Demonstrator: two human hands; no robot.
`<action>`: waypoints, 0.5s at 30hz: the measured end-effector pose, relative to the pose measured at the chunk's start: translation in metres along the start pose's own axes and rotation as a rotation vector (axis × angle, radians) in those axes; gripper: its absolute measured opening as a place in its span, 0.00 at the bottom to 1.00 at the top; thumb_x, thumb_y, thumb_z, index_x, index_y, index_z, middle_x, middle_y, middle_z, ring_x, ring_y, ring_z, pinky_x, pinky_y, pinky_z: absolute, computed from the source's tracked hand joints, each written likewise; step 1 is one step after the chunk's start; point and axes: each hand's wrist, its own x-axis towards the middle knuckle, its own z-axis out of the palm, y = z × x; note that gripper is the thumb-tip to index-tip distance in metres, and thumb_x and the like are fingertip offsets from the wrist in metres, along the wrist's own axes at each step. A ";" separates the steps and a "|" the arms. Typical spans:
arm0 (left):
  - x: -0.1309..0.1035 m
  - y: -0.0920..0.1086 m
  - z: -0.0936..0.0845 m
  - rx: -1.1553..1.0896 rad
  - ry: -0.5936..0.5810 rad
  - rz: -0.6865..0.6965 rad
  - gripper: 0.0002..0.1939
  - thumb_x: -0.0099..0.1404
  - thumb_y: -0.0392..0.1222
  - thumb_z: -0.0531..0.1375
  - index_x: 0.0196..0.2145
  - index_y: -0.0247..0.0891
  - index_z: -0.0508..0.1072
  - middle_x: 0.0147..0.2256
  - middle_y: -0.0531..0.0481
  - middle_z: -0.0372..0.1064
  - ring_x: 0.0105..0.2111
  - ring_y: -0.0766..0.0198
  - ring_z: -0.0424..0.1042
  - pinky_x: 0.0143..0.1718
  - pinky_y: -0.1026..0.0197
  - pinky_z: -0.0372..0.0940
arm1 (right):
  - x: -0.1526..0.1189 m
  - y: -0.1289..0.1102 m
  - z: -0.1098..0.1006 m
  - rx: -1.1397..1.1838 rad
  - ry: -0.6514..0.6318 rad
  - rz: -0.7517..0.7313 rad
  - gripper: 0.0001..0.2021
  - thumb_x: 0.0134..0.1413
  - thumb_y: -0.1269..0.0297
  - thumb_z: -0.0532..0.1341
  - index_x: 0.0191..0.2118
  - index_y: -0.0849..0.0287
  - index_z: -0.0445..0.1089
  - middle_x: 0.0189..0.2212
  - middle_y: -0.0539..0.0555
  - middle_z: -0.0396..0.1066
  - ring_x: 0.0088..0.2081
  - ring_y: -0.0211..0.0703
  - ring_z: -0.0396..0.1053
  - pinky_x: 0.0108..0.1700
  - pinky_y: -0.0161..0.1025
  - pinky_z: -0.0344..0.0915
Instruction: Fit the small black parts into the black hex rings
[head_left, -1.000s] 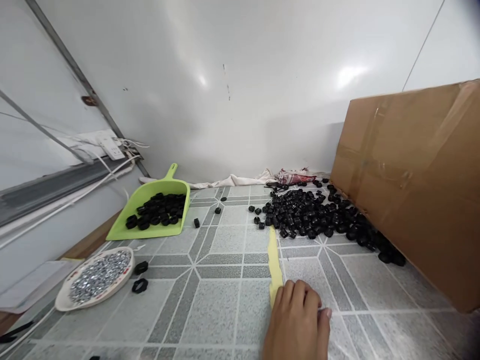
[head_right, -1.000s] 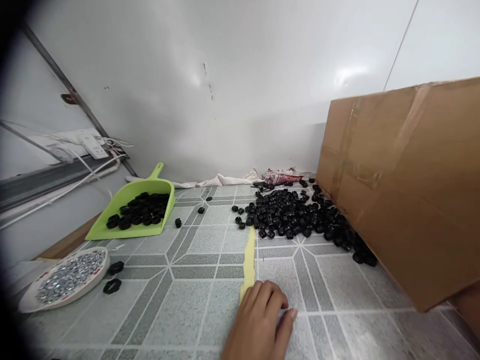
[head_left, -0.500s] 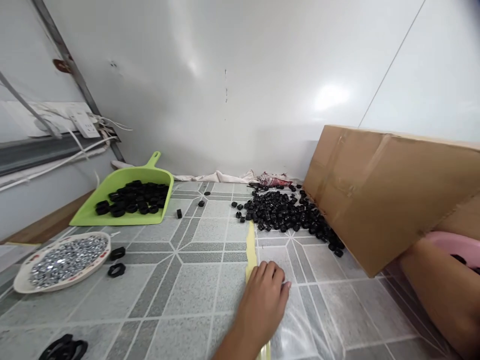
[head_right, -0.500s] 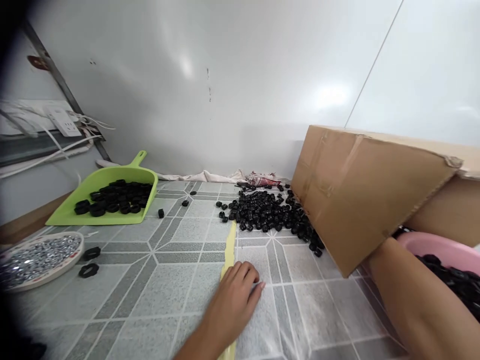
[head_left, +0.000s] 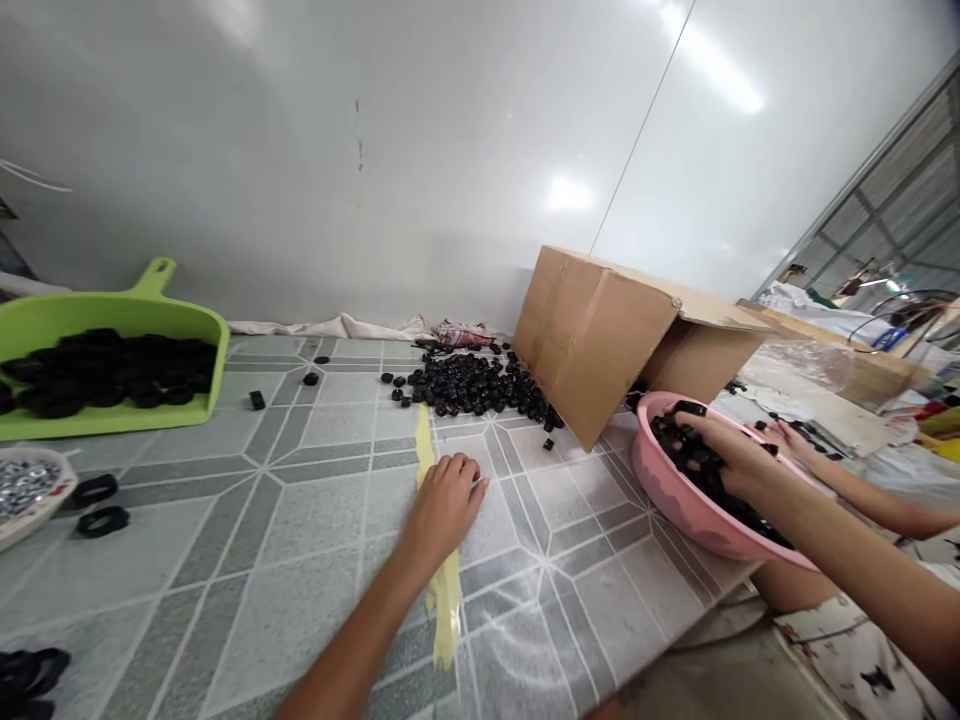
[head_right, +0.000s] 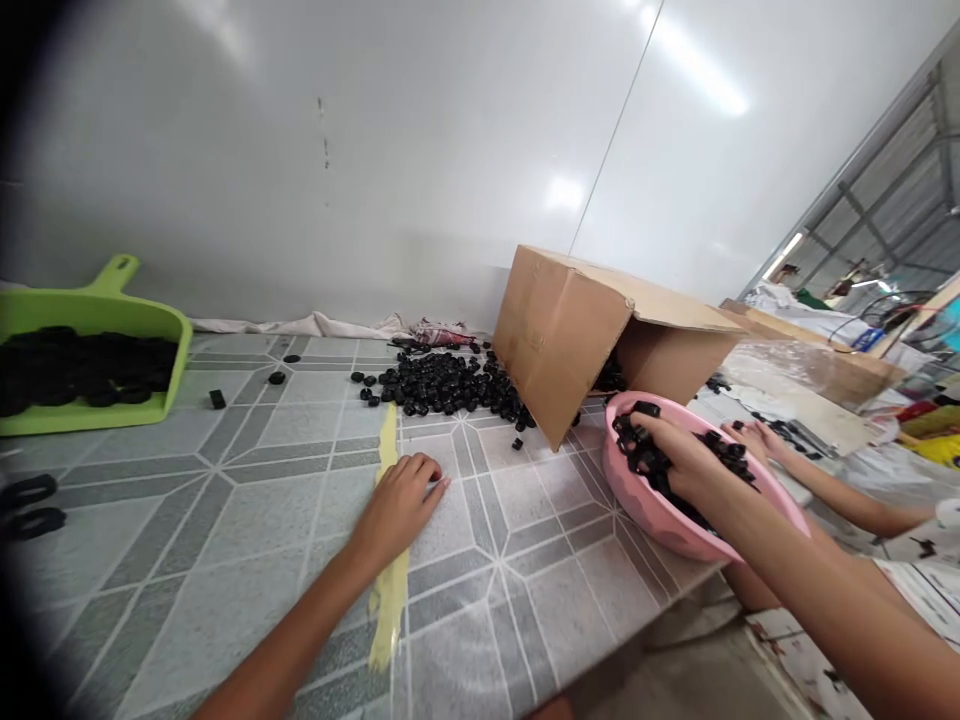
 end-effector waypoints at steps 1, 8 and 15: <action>-0.001 0.003 -0.001 0.021 0.003 0.012 0.09 0.73 0.39 0.51 0.39 0.36 0.70 0.39 0.43 0.69 0.42 0.52 0.66 0.44 0.50 0.63 | -0.019 0.001 0.004 0.010 -0.059 0.041 0.05 0.58 0.65 0.61 0.31 0.58 0.69 0.19 0.49 0.65 0.17 0.34 0.61 0.15 0.29 0.54; -0.012 0.017 0.000 0.099 -0.023 0.012 0.06 0.70 0.36 0.55 0.41 0.36 0.72 0.42 0.44 0.70 0.46 0.53 0.66 0.48 0.52 0.62 | -0.101 -0.010 0.174 0.135 -0.631 -0.053 0.13 0.53 0.62 0.60 0.45 0.53 0.64 0.24 0.45 0.64 0.20 0.35 0.64 0.17 0.29 0.56; -0.006 0.006 0.017 0.144 -0.037 -0.033 0.09 0.68 0.43 0.60 0.40 0.34 0.73 0.41 0.45 0.70 0.45 0.55 0.67 0.44 0.55 0.64 | -0.163 -0.024 0.393 -0.685 -0.803 -1.137 0.13 0.59 0.70 0.57 0.49 0.54 0.68 0.49 0.57 0.65 0.41 0.45 0.72 0.41 0.39 0.67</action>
